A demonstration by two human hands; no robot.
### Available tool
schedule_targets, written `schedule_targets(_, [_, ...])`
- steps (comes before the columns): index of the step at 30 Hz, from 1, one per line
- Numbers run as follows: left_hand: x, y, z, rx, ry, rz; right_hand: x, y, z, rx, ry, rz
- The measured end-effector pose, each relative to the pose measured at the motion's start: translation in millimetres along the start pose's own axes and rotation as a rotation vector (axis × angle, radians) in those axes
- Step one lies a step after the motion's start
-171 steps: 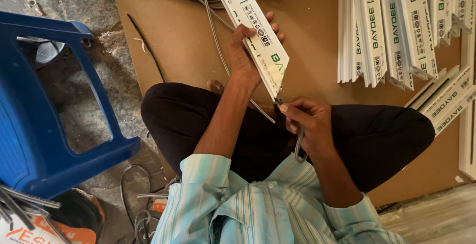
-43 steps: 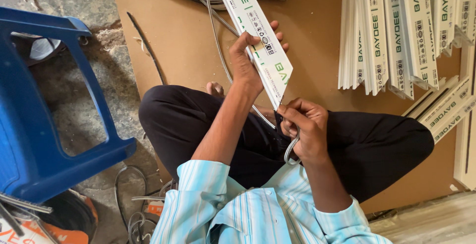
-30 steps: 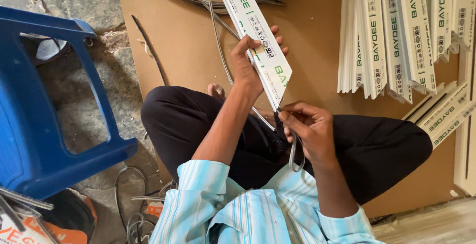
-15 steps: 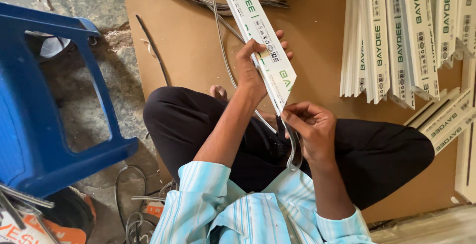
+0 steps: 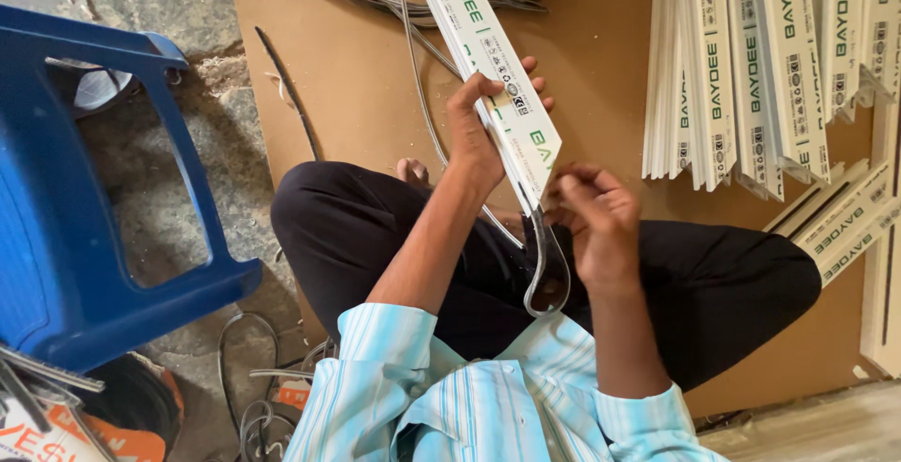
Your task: The person sits on the floor and inserts metal wires into white plastic electrical conduits. They handle the conduits and wires by hand, feeding the wires through the channels and stacking the completed units.
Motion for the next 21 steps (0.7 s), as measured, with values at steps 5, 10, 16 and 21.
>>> schedule_targets(5, [-10.1,-12.7,-3.4,0.038,0.164,0.036,-9.4,13.0,19.5,-0.085,0.1,0.06])
schedule_targets(10, [-10.1,-29.4,-4.5,0.143,0.56,-0.033,-20.7,43.8,17.5,-0.211,0.129,0.223])
schedule_targets(16, [3.6,-67.8,-0.5,-0.217,0.855,0.434,-1.7,57.5,14.9,-0.147,0.06,0.212])
schedule_targets(21, [19.2,-115.3,25.3,-0.104,0.642,0.293,-1.0,52.8,-2.7,-0.157,0.122,0.202])
Point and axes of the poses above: each hand's wrist, its own y-axis towards the middle knuckle, its own x-axis out of the back of the hand, z = x × y, the point moved 1 cm from there along y, towards the middle knuckle, and after that the axes turned 12 degrees about -x, right-handed, at the moved point
